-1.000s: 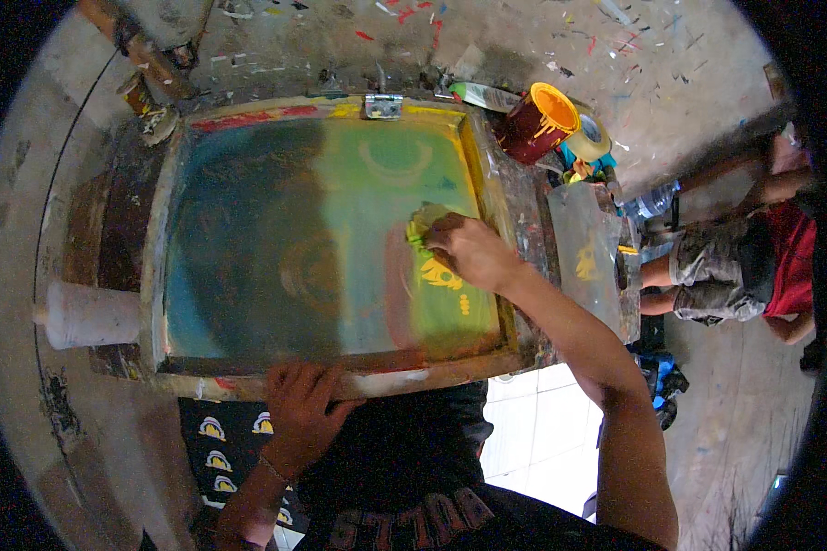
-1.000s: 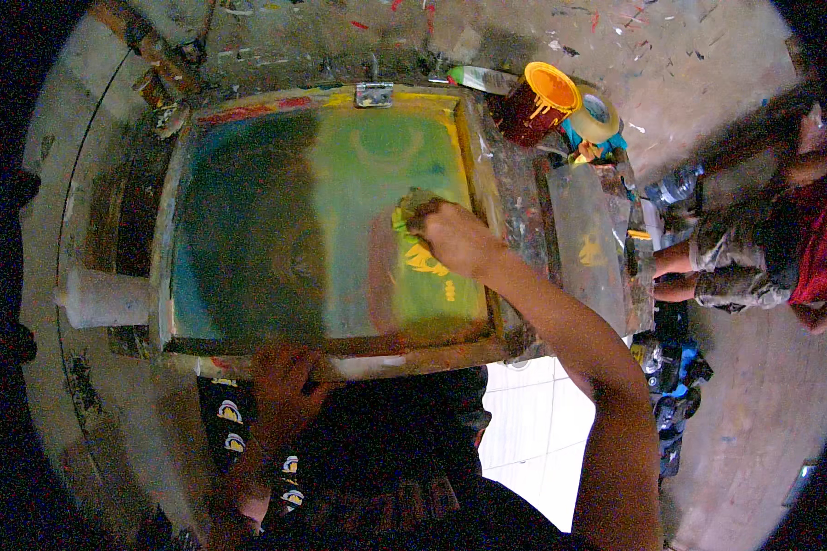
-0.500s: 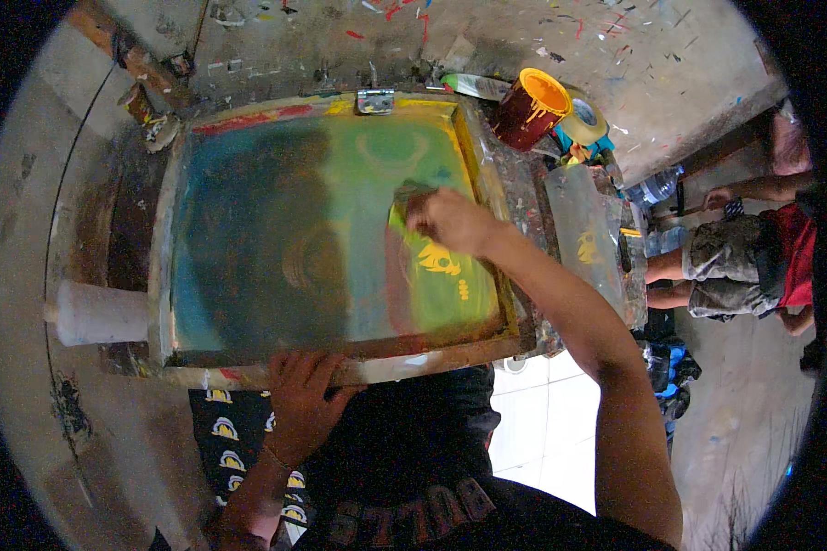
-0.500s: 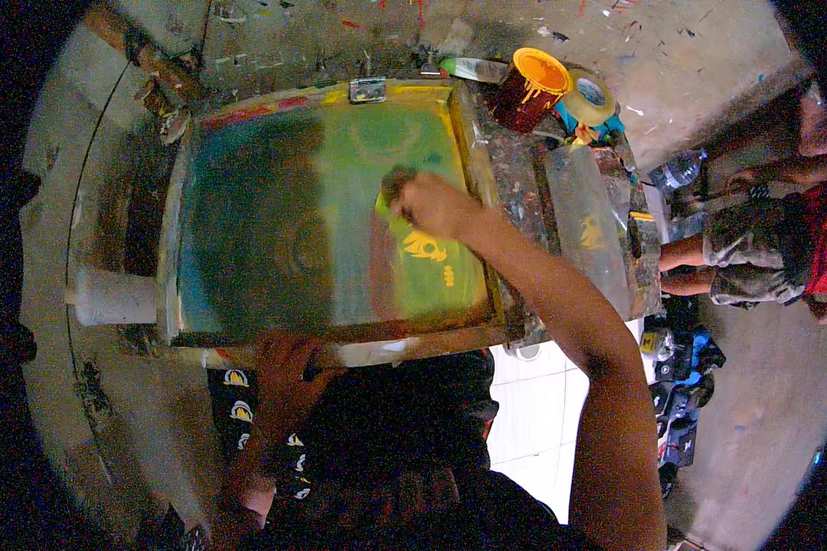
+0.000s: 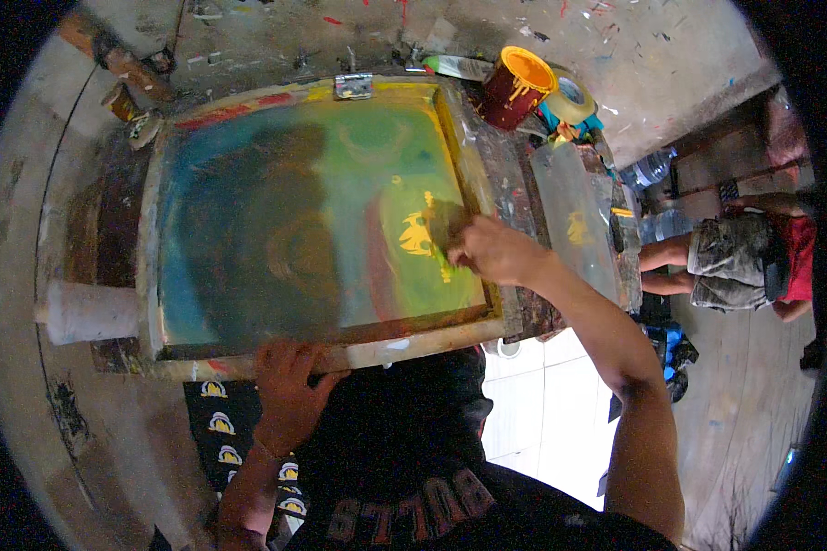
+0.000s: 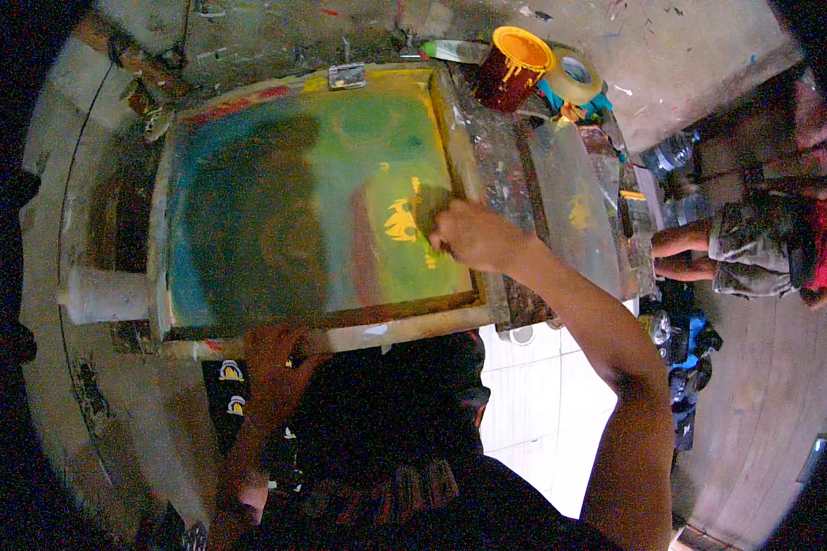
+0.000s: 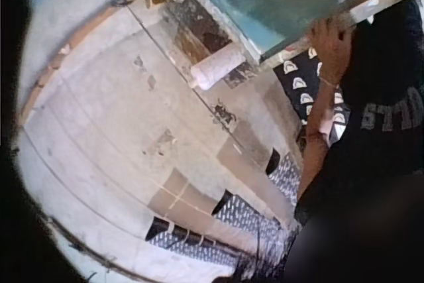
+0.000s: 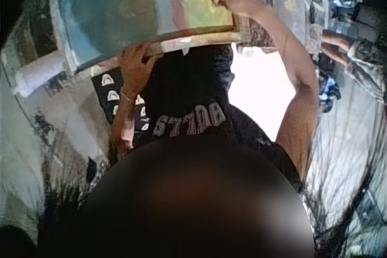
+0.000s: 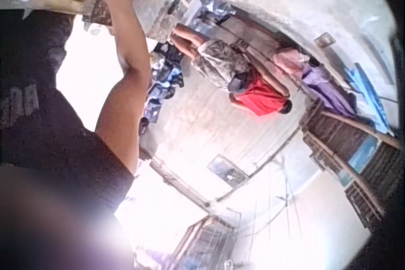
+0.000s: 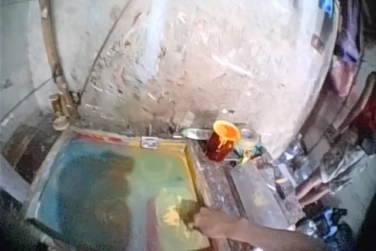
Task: The person performs screen printing by placing a t-shirt under a screen, pouring yellow ink, and using a squeegee to pull ink across the mesh. They then clean the screen with a spray bottle and cloth, wipe the frame, and adjust the clamps.
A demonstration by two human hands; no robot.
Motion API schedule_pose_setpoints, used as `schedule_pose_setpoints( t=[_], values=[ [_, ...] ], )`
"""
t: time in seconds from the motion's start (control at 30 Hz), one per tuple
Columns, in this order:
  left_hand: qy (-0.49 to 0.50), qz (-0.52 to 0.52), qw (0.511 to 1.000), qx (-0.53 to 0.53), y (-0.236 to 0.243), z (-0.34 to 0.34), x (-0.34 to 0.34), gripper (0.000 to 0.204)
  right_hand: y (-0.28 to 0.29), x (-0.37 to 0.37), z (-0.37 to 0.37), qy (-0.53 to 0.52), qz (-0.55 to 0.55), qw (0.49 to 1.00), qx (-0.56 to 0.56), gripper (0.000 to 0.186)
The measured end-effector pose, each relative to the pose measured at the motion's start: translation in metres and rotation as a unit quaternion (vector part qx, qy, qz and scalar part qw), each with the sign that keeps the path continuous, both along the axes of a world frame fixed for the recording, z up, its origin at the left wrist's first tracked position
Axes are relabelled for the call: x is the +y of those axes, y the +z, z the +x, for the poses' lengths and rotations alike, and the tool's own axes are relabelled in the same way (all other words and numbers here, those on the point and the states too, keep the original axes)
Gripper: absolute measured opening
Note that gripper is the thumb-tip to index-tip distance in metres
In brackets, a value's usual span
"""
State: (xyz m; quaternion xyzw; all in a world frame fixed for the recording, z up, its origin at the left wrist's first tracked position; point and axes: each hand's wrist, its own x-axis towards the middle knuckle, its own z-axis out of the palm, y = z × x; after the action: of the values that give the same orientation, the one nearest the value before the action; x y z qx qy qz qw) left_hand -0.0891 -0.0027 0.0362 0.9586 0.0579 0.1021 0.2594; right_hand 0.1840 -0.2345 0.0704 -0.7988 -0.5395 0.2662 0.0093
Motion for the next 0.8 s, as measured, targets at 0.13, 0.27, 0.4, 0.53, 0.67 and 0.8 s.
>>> schedule_pose_setpoints(
  t=[0.13, 0.27, 0.4, 0.53, 0.67, 0.8],
  values=[
    [0.006, 0.024, 0.999, -0.022, 0.001, 0.001, 0.000, 0.050, 0.011, 0.001, 0.000, 0.039, -0.069, 0.996, 0.043, 0.024],
    [0.002, 0.016, 1.000, -0.025, 0.003, 0.000, 0.000, 0.050, 0.019, 0.022, -0.004, 0.034, -0.027, 0.999, -0.012, 0.026],
    [-0.007, 0.027, 0.999, -0.025, 0.004, 0.000, 0.001, 0.052, 0.010, 0.036, -0.024, 0.019, 0.004, 0.997, 0.074, 0.021],
    [-0.005, 0.020, 0.999, -0.038, 0.002, 0.000, 0.001, 0.054, -0.001, 0.038, -0.027, 0.043, 0.000, 0.997, 0.062, 0.019],
    [-0.008, 0.029, 0.999, -0.014, 0.002, 0.003, 0.002, 0.053, 0.005, 0.041, -0.023, 0.024, 0.028, 0.999, 0.023, 0.019],
    [-0.004, 0.016, 0.999, -0.048, 0.005, 0.002, 0.001, 0.051, 0.020, 0.042, -0.017, -0.013, -0.024, 0.989, 0.146, 0.019]
  ],
)
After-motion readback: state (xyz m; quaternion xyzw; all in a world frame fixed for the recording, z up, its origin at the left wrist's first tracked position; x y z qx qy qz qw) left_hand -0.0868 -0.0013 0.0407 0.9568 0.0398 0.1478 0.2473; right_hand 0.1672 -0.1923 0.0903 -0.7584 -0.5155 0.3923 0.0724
